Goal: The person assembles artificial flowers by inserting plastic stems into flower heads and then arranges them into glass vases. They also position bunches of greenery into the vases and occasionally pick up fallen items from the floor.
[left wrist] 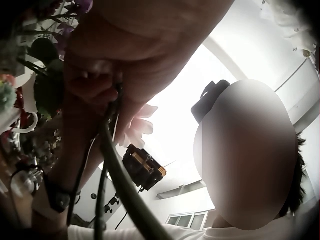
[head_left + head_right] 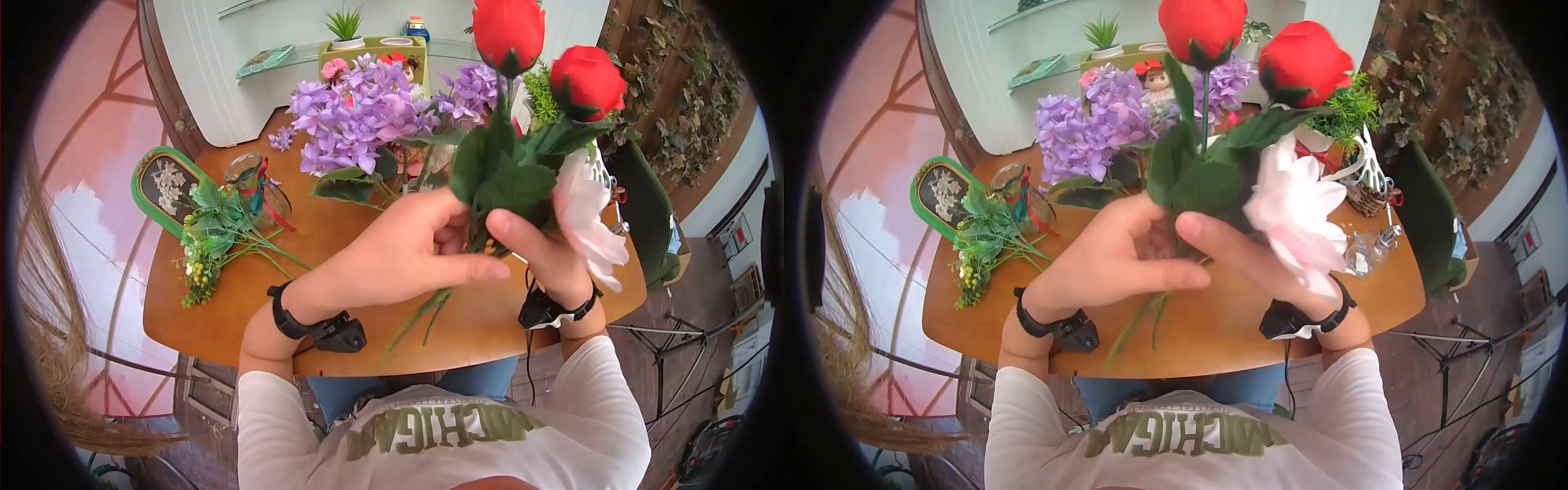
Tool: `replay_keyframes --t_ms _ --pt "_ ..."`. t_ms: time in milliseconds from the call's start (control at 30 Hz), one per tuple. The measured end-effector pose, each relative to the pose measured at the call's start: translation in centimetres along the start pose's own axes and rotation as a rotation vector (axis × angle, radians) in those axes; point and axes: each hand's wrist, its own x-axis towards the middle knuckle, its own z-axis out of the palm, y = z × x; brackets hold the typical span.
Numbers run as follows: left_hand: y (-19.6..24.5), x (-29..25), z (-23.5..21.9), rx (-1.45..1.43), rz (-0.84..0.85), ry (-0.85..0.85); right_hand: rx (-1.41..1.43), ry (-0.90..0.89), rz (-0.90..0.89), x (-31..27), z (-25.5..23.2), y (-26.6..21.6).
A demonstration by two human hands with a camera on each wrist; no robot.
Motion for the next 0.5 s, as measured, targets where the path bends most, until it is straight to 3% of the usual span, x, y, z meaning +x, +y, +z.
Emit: replay_keyframes --t_ms 67,100,133,200,267,333,433,500 --pt "0.8 0.0 -0.2 -0.057 0.014 0.039 -0.082 0.098 0.119 -0.2 0.0 -1.3" --pt "1.7 -0.1 -0.6 -0.120 -0.099 0.032 -0.120 0.130 -0.035 -0.2 -0.1 -0.9" --pt "2.2 -0.2 -0.7 -0.183 -0.213 0.025 -0.116 0.126 -0.028 0.2 -0.3 0.0" --pt "2.0 -0.5 -0.9 -0.179 -0.203 0.058 0.358 -0.062 -0.134 1.0 -0.2 1.6" --pt "2.6 -0.4 -1.4 -0.130 -0.210 0.068 0.349 -0.041 -0.161 1.0 -0.2 0.3" --pt "3.2 -0.6 -1.6 -0.082 -0.184 0.120 0.246 0.014 -0.064 0.8 -0.7 -0.3" --pt "4.6 -1.0 -2.1 0.097 -0.041 0.376 0.331 0.043 -0.148 0.9 -1.5 0.4" --pt "5.2 -1.5 -3.1 0.159 0.004 0.399 0.340 0.091 -0.218 0.9 -1.8 0.5"
